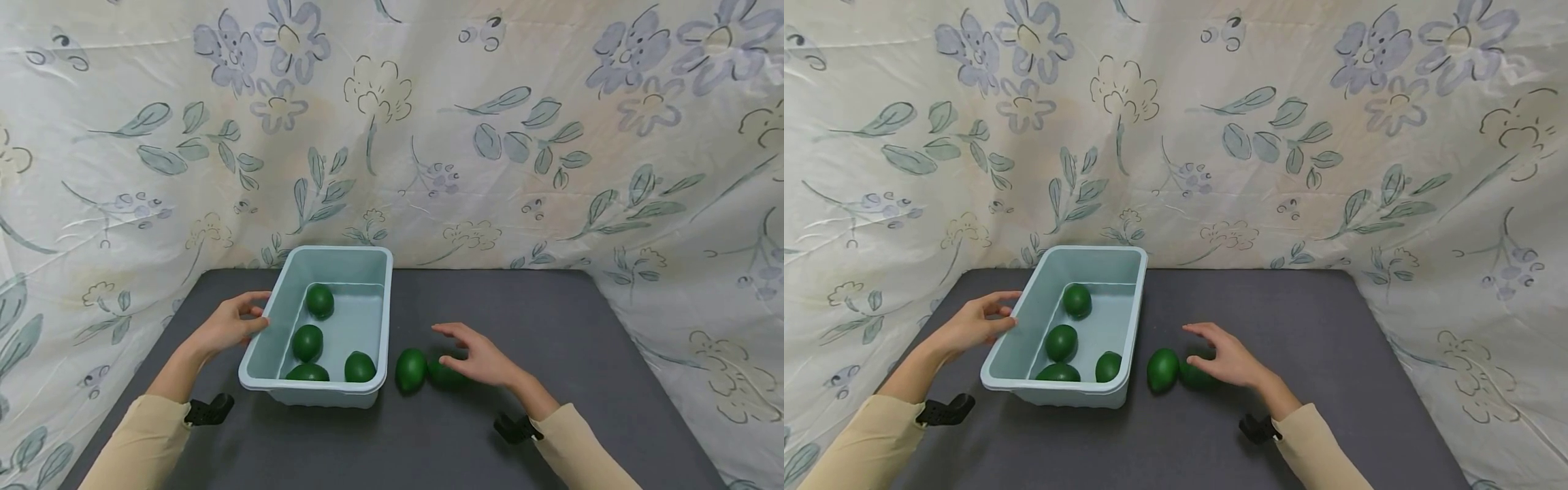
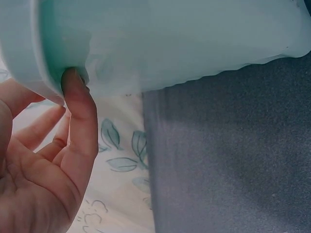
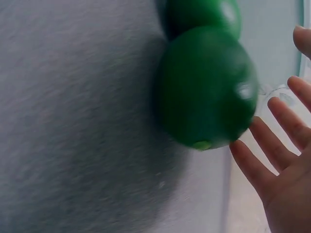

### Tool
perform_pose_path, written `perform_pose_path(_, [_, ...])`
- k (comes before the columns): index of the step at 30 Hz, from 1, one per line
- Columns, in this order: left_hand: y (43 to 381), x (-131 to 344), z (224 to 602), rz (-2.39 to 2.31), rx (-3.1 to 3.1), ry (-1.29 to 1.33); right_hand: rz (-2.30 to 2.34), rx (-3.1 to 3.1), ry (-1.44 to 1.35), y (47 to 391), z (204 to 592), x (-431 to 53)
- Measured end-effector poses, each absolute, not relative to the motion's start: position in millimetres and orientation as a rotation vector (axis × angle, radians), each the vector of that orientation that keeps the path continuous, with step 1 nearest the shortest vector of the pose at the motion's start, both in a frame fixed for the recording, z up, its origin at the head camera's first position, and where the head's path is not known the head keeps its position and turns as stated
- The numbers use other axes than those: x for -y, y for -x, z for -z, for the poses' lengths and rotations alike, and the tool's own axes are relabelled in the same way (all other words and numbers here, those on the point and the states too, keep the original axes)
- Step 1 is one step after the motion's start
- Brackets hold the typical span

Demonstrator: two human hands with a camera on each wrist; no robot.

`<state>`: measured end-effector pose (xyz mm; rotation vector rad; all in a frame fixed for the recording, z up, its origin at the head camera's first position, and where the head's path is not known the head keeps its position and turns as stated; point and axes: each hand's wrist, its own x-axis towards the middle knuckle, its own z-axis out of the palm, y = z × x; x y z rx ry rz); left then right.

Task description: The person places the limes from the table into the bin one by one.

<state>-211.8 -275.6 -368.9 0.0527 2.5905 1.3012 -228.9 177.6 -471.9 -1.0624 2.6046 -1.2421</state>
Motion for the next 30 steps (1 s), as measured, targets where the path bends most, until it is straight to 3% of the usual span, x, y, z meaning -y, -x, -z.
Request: perform_pose_path(30, [211.0,270.8,366.9,-1.325,-2.572,-0.03,1.064,-2.606,1.073,221.7,495.2,-195.8])
